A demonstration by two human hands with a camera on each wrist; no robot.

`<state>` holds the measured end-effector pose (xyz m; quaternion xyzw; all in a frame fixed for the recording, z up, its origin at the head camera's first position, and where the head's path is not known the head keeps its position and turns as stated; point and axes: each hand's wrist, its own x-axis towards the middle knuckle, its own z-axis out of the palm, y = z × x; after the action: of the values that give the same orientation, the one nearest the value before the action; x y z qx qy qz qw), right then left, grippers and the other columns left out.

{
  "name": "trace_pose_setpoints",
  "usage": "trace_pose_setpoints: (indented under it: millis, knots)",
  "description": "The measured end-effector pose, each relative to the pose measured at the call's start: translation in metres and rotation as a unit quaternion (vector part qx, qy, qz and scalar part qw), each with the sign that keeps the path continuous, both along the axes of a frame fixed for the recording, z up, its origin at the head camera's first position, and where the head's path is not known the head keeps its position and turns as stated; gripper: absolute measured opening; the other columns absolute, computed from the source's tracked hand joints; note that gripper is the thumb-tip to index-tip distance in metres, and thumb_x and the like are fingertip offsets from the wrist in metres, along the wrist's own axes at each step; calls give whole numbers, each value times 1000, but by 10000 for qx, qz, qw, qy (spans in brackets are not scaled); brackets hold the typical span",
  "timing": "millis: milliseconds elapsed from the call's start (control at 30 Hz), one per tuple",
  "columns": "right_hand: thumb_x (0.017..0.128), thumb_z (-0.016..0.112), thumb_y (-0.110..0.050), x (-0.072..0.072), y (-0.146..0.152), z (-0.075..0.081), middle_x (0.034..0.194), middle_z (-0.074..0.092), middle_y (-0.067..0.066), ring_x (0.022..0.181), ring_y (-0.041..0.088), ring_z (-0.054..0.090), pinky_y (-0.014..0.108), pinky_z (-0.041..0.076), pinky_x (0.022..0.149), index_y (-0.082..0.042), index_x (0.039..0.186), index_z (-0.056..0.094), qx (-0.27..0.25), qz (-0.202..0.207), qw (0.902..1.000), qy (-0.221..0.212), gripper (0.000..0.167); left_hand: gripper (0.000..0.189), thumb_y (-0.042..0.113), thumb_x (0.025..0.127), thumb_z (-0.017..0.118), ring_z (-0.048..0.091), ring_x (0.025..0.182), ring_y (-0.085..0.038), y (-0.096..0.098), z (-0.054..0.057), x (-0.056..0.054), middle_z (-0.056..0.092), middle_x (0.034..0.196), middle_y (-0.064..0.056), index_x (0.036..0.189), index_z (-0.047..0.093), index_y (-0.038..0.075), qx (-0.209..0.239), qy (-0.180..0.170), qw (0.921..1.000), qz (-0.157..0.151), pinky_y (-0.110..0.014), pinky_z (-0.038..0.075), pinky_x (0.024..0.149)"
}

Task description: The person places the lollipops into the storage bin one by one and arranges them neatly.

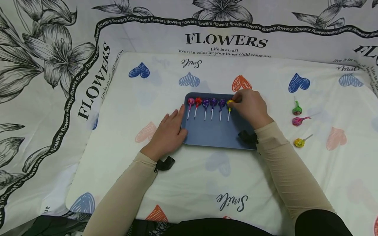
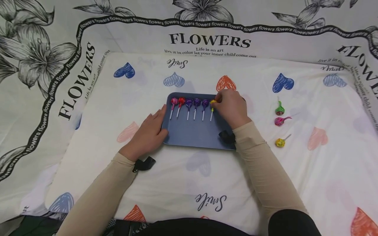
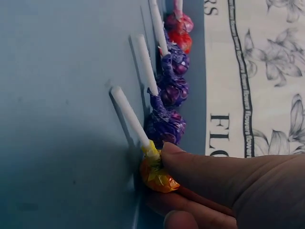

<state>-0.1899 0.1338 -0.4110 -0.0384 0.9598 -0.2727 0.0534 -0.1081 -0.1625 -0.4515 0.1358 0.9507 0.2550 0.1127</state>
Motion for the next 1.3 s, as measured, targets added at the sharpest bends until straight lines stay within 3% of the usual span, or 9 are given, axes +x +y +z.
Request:
trace_pose_setpoints:
  millis: [467, 967, 1300]
  knots:
    - [94, 79, -26, 2, 4, 1, 107, 78, 17, 97, 34, 71, 52, 53, 80, -3, 104, 76, -177, 100, 9998, -49, 25, 81, 29, 101, 42, 16, 162, -26, 3, 2, -1, 24, 174, -7, 170, 2, 17, 18, 21, 10000, -30, -46, 4, 132]
    - [90, 83, -27, 7, 5, 2, 108, 78, 16, 98, 34, 70, 51, 52, 80, -3, 110, 74, -53, -61, 9999, -123, 32, 80, 29, 102, 44, 16, 162, -26, 5, 1, 2, 25, 173, -8, 170, 4, 16, 82, 8, 10000, 3, -47, 5, 132]
    - [91, 82, -28, 13, 8, 12, 114, 74, 19, 104, 37, 67, 54, 54, 83, -2, 113, 74, 85, -43, 9999, 63, 35, 80, 29, 101, 42, 16, 162, -25, 3, 1, 2, 24, 173, -6, 171, 4, 17, 40, 25, 10000, 40, -46, 5, 132]
